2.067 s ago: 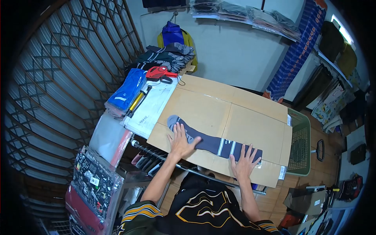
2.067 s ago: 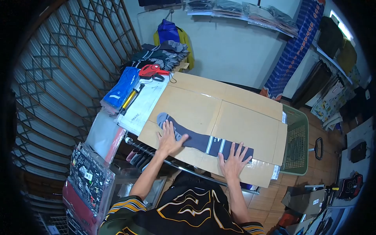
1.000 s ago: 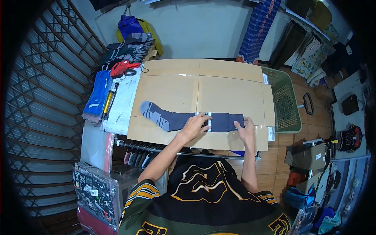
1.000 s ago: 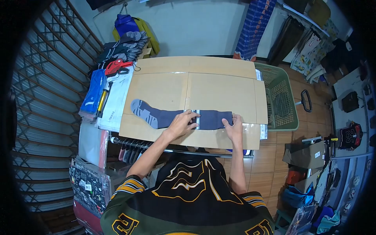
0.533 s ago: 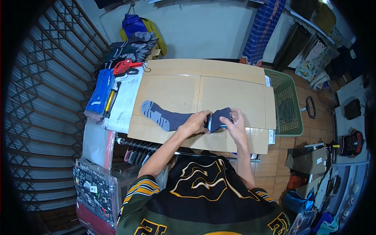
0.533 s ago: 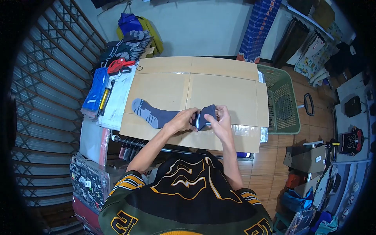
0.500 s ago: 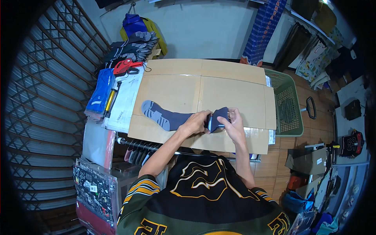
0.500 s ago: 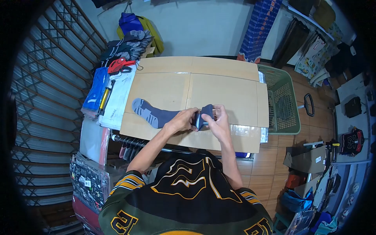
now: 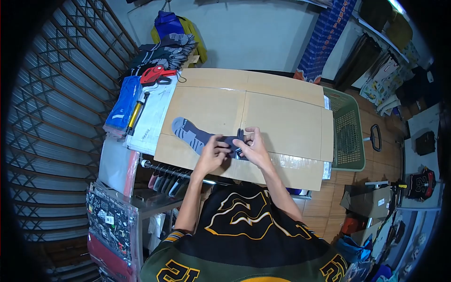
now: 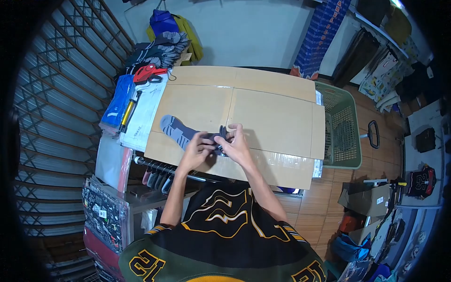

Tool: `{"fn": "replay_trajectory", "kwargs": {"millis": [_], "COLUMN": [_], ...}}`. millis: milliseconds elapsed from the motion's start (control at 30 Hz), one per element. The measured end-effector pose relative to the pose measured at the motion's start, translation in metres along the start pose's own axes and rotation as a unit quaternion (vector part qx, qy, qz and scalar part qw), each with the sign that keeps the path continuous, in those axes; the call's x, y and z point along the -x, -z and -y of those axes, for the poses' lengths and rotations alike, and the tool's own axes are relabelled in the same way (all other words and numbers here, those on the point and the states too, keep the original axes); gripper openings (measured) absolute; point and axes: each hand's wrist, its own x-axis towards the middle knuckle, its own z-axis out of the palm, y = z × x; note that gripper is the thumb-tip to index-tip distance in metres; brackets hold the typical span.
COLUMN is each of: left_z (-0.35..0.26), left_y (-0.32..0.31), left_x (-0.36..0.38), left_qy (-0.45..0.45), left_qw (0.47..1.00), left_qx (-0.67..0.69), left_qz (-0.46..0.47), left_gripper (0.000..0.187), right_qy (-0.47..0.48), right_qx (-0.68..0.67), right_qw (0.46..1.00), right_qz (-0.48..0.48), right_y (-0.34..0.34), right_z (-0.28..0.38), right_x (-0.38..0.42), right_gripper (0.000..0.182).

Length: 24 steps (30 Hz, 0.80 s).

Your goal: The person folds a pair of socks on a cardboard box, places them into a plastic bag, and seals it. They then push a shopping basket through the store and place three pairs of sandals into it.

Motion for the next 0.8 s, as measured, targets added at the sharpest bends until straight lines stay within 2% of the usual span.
{"fn": "replay_trajectory", "kwargs": {"millis": [100,200,233,333,367,467,500,567,667,800], "left_z": [0.001,0.012,0.015,0.036,0.044,0.065,0.059,0.04,0.048,0.048], "left_y": [0.026,0.05,0.057,0.065,0.068,0.075,0.074,0.072,0.08,0.09], "left_x": [0.017,0.022,0.023,0.019,0.016,0.002,-0.001,-0.005,-0.016,-0.022], "left_qy": [-0.013,-0.047,-0.031,-0.038,-0.031,-0.008,0.0,0.018,0.062,0.076], "left_qw": [0.996,0.984,0.975,0.923,0.918,0.895,0.902,0.912,0.915,0.924], "left_qx": [0.035,-0.032,-0.078,-0.196,-0.195,-0.248,-0.232,-0.201,-0.194,-0.181], "left_qz": [-0.084,-0.171,-0.204,-0.329,-0.345,-0.37,-0.365,-0.356,-0.348,-0.327], "left_gripper": [0.053,0.054,0.053,0.06,0.073,0.085,0.089,0.096,0.103,0.098], "right_qy": [-0.018,0.083,0.08,0.252,0.216,0.194,0.167,0.156,0.131,0.153], "right_qx": [0.02,0.055,0.115,0.316,0.329,0.554,0.554,0.56,0.576,0.579], "right_qw": [0.999,0.995,0.989,0.904,0.915,0.807,0.815,0.813,0.806,0.8], "right_qz": [0.037,-0.027,-0.046,-0.14,-0.092,-0.067,-0.033,-0.038,-0.034,0.039], "right_y": [-0.01,-0.006,0.001,0.006,0.008,-0.003,-0.003,-0.005,-0.007,-0.012], "right_z": [0.003,-0.006,0.009,-0.021,-0.025,-0.047,-0.05,-0.048,-0.037,0.003], "right_x": [0.004,0.002,0.009,0.003,0.006,0.013,0.01,0.008,0.011,0.022], "right_gripper": [0.072,0.062,0.055,0.054,0.064,0.08,0.091,0.091,0.093,0.087]}}
